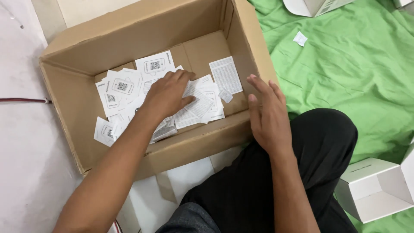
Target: The person assembles packaging inserts and packs manuals and components into retail boxes.
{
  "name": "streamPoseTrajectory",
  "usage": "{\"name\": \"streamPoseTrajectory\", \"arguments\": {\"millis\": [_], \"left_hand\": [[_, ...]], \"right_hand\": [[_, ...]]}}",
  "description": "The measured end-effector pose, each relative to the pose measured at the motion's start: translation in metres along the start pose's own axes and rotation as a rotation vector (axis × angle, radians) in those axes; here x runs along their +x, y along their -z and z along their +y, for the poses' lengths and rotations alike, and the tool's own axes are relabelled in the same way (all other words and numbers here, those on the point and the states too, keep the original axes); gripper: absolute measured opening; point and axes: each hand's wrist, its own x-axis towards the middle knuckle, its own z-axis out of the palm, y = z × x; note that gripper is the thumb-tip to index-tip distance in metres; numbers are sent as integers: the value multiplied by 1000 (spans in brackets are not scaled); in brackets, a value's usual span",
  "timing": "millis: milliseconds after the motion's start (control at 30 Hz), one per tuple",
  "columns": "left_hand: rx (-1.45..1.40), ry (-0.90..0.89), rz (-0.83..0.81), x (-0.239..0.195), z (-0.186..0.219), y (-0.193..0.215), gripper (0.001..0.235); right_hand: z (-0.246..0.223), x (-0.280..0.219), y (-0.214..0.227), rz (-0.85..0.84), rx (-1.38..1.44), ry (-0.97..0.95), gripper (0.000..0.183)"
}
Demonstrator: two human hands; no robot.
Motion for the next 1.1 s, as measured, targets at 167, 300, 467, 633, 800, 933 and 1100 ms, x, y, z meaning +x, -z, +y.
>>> {"name": "streamPoseTrajectory", "arguments": {"millis": [167, 300, 467, 633, 800, 933, 1100], "left_hand": [[156, -85, -162, 28, -14, -33, 83], [311, -86, -200, 34, -12, -39, 86], [369, -37, -135, 37, -30, -44, 79], [213, 5, -202, 21, -27, -20, 19], [176, -457, 511, -8, 15, 0, 20], [203, -609, 600, -14, 36, 1, 9], [257, -720, 652, -11, 37, 1, 21]], "right_hand": [[-8, -3, 4, 33, 28, -121, 36], [-7, -4, 3, 46, 40, -142, 38], [-7, -5, 2, 50, 49, -159, 39], [-7, -8, 3, 56, 10, -140, 37], [-9, -5, 5, 11, 44, -84, 36], [-15, -5, 7, -41, 103, -134, 46], [-2, -8, 1, 2, 381, -306, 61]]}}
